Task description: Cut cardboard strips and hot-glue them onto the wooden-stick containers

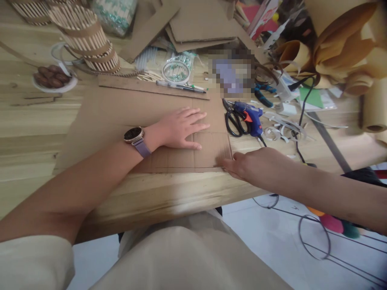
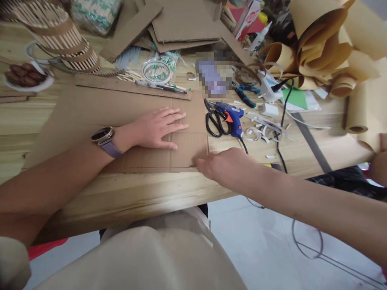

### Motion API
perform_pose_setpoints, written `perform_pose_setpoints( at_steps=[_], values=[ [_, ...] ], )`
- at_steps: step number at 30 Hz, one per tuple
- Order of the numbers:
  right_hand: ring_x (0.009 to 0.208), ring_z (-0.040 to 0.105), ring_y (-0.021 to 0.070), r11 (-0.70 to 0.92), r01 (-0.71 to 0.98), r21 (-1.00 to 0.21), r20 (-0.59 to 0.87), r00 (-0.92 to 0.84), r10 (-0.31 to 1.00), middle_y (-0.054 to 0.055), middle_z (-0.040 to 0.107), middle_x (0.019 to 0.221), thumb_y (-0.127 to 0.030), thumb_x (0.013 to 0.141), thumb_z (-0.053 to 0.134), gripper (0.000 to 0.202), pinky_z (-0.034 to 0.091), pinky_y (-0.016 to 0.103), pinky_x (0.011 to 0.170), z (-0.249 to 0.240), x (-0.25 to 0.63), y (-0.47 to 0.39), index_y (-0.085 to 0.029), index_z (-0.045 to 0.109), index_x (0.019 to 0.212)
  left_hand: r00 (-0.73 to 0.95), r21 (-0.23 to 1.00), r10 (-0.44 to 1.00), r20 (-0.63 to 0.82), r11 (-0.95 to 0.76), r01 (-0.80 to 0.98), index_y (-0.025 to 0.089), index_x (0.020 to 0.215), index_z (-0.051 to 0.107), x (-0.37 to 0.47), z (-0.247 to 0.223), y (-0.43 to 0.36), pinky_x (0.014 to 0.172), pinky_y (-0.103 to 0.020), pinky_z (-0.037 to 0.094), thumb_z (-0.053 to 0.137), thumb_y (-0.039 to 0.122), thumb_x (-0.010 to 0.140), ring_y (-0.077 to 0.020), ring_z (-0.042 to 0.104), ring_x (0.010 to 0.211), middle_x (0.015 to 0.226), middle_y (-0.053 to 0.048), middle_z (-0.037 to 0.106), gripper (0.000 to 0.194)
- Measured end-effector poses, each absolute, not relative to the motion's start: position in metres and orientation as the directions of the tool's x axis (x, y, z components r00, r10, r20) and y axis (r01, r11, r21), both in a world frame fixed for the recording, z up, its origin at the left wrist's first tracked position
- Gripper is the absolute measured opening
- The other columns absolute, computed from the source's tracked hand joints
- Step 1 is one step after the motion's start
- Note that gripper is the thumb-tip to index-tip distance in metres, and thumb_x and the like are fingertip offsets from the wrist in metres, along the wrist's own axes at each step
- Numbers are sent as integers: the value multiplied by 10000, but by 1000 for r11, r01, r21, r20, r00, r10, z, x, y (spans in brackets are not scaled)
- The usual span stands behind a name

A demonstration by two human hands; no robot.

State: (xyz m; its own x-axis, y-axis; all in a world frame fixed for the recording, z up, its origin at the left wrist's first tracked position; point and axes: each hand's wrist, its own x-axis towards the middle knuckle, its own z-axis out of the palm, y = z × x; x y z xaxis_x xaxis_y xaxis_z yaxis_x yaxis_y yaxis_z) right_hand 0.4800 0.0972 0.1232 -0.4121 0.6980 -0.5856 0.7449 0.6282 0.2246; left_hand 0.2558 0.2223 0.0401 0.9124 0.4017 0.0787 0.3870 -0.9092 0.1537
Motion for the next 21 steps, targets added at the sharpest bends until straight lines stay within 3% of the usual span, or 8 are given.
perform_pose_setpoints(
  at_steps=[6, 14, 21],
  values=[
    [530, 587, 173, 636, 712, 298, -656, -332, 678, 61, 698, 810, -68, 923, 469, 460, 212, 283, 475, 128, 490, 94, -248, 564, 1336, 916, 166, 394, 79, -911, 377, 172, 1541, 413, 255, 40, 223, 1245, -496, 168, 499, 693, 935, -354, 254, 1525, 1656, -162, 289, 804],
    [591, 627, 186, 628, 714, 311, -679, -295, 672, 60, 697, 866, 38, 844, 421, 563, 217, 274, 488, 128, 508, 90, -263, 576, 1293, 916, 175, 390, 95, -912, 370, 179, 1539, 419, 254, 39, 224, 1242, -512, 190, 473, 705, 939, -353, 272, 1518, 1644, -160, 319, 799],
    [629, 636, 193, 580, 759, 296, -675, -264, 689, 59, 687, 894, -197, 1018, 368, 318, 164, 300, 473, 121, 528, 83, -248, 604, 1225, 915, 170, 392, 97, -912, 373, 191, 1534, 429, 253, 37, 225, 1248, -506, 190, 469, 723, 929, -348, 273, 1520, 1646, -146, 319, 806]
  ],
)
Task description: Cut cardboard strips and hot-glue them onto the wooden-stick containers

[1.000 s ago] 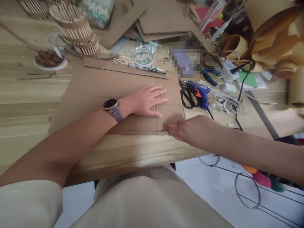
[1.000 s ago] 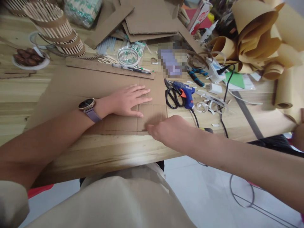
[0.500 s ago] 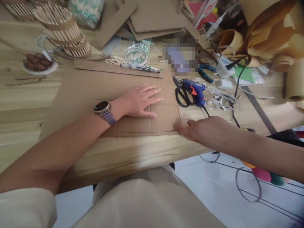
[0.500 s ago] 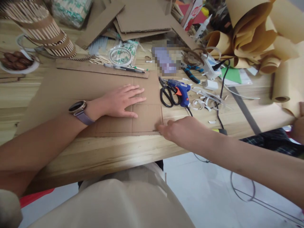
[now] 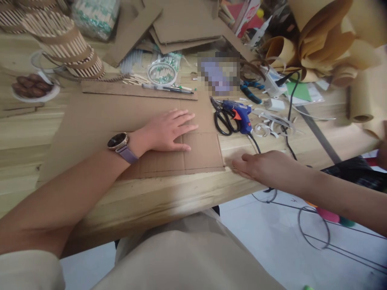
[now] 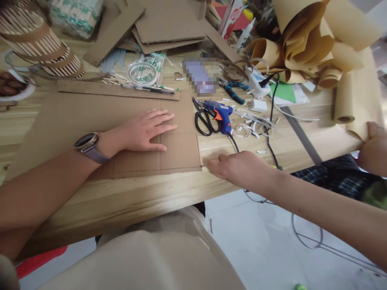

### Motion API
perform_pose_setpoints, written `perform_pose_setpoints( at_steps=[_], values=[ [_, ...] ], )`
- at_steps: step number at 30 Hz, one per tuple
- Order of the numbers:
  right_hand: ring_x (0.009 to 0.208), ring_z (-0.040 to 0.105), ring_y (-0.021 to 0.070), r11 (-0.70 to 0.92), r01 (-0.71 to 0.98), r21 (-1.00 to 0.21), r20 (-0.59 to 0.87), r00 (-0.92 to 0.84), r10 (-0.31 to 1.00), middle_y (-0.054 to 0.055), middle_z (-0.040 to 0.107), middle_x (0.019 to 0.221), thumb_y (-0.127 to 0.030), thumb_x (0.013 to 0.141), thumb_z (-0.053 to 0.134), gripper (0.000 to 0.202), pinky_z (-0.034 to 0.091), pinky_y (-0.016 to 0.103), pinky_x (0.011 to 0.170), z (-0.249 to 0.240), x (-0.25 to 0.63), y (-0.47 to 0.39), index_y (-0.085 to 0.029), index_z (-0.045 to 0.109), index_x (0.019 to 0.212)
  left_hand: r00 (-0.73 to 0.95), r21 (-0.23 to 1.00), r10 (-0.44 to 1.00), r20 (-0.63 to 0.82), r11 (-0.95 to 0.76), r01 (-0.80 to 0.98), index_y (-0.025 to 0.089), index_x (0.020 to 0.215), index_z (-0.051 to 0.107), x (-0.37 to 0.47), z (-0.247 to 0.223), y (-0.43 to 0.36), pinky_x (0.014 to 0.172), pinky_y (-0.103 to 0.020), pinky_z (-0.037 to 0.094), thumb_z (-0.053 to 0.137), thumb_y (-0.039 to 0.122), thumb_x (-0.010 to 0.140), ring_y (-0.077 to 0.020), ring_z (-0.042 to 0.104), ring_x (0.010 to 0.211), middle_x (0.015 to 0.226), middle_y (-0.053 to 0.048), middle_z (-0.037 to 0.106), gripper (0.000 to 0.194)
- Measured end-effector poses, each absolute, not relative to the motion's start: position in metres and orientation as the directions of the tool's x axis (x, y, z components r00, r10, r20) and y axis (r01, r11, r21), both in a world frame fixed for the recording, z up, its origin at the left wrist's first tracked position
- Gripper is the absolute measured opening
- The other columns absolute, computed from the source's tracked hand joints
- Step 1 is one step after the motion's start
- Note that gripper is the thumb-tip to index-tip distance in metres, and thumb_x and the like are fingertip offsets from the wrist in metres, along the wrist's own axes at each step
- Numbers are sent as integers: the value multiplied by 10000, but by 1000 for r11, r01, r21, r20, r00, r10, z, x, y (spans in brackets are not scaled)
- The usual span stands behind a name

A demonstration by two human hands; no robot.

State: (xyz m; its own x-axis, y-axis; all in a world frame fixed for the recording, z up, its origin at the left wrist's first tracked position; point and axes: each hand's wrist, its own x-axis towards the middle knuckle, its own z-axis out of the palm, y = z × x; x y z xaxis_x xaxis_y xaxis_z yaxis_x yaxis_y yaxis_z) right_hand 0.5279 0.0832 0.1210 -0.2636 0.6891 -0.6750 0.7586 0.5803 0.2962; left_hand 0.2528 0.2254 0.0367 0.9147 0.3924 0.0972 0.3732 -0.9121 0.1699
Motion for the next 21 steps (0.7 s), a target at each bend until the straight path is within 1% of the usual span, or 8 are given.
perform_pose_setpoints(
  at_steps=[3, 8, 10, 12, 14, 16, 18, 21],
  values=[
    [621, 623, 189, 553, 787, 274, -657, -267, 705, 56, 688, 883, -300, 1041, 327, 328, 162, 299, 477, 115, 535, 79, -242, 629, 1153, 913, 169, 395, 102, -911, 375, 187, 1536, 426, 252, 36, 225, 1250, -504, 186, 460, 724, 932, -348, 268, 1522, 1647, -149, 317, 809],
    [671, 664, 221, 430, 883, 188, -595, -246, 766, 69, 728, 977, -404, 1013, 329, 361, 228, 279, 502, 108, 564, 71, -269, 624, 1170, 911, 173, 399, 102, -909, 378, 197, 1538, 424, 253, 37, 225, 1244, -518, 198, 477, 715, 931, -352, 267, 1520, 1646, -152, 317, 800],
    [671, 668, 224, 298, 951, 79, -520, -216, 827, 64, 738, 937, -465, 998, 341, 365, 306, 280, 524, 110, 573, 71, -267, 625, 1114, 911, 182, 401, 102, -907, 379, 187, 1535, 429, 253, 37, 225, 1244, -518, 195, 495, 704, 929, -359, 271, 1517, 1642, -160, 322, 799],
    [597, 647, 205, 80, 990, -113, -468, -124, 875, 39, 704, 746, -530, 994, 334, 395, 385, 288, 542, 114, 570, 73, -244, 605, 1020, 909, 198, 402, 106, -905, 377, 177, 1531, 435, 254, 38, 225, 1245, -522, 191, 510, 698, 925, -364, 276, 1514, 1636, -166, 333, 803],
    [494, 613, 183, -166, 933, -318, -496, -15, 868, -12, 617, 580, -579, 979, 361, 403, 430, 290, 527, 118, 554, 78, -232, 565, 996, 907, 217, 405, 114, -901, 376, 183, 1523, 448, 254, 38, 225, 1243, -526, 195, 524, 694, 920, -362, 285, 1510, 1631, -162, 346, 794],
    [456, 609, 181, -303, 849, -434, -544, 21, 839, -45, 600, 566, -564, 931, 486, 385, 434, 285, 490, 120, 530, 83, -225, 531, 1107, 903, 229, 412, 120, -897, 378, 189, 1514, 460, 254, 38, 225, 1240, -531, 200, 531, 682, 922, -357, 291, 1508, 1628, -160, 353, 773],
    [467, 611, 181, -291, 832, -472, -538, -10, 843, -69, 605, 573, -504, 864, 623, 512, 438, 284, 505, 118, 507, 89, -212, 480, 1260, 901, 237, 419, 115, -892, 385, 192, 1510, 464, 255, 39, 226, 1239, -533, 199, 525, 670, 932, -353, 289, 1509, 1628, -163, 352, 753],
    [475, 596, 167, -221, 840, -496, -521, -84, 849, -97, 580, 563, -380, 845, 658, 616, 431, 277, 532, 112, 491, 99, -209, 421, 1388, 898, 254, 432, 88, -881, 399, 194, 1518, 449, 256, 40, 227, 1239, -527, 199, 520, 655, 943, -344, 278, 1515, 1633, -165, 338, 741]
  ],
)
